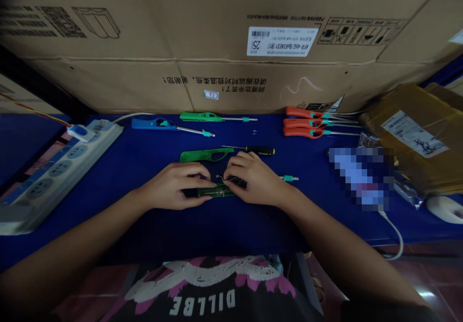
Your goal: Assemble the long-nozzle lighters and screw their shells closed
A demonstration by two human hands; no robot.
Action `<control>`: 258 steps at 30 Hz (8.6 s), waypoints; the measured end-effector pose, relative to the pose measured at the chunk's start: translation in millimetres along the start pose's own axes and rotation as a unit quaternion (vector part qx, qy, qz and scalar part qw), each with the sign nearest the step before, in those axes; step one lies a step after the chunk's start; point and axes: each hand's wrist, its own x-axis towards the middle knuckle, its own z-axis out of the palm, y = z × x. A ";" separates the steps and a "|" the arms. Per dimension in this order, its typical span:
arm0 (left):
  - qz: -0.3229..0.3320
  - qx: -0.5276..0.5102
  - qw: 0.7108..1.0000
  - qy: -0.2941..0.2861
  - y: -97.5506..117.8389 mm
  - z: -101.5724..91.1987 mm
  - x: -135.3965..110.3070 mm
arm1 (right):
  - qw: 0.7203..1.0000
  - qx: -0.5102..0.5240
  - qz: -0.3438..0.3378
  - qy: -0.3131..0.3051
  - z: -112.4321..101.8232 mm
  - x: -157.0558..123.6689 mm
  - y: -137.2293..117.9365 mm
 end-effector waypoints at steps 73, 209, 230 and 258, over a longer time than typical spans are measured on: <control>-0.028 -0.070 0.997 0.024 0.5 10.3 3.3 | 0.995 0.027 -0.013 -0.091 1.4 -2.0 -5.4; -0.135 -0.160 0.978 -0.009 -10.1 6.9 1.5 | 0.998 0.013 0.048 0.038 37.6 3.7 -14.1; -0.157 -0.116 0.979 -0.056 -7.0 1.3 -1.3 | 0.984 0.013 0.116 0.135 7.3 3.5 12.0; -0.097 0.005 0.995 -0.014 -7.2 3.4 0.0 | 0.993 0.034 0.020 0.107 -8.0 2.0 6.2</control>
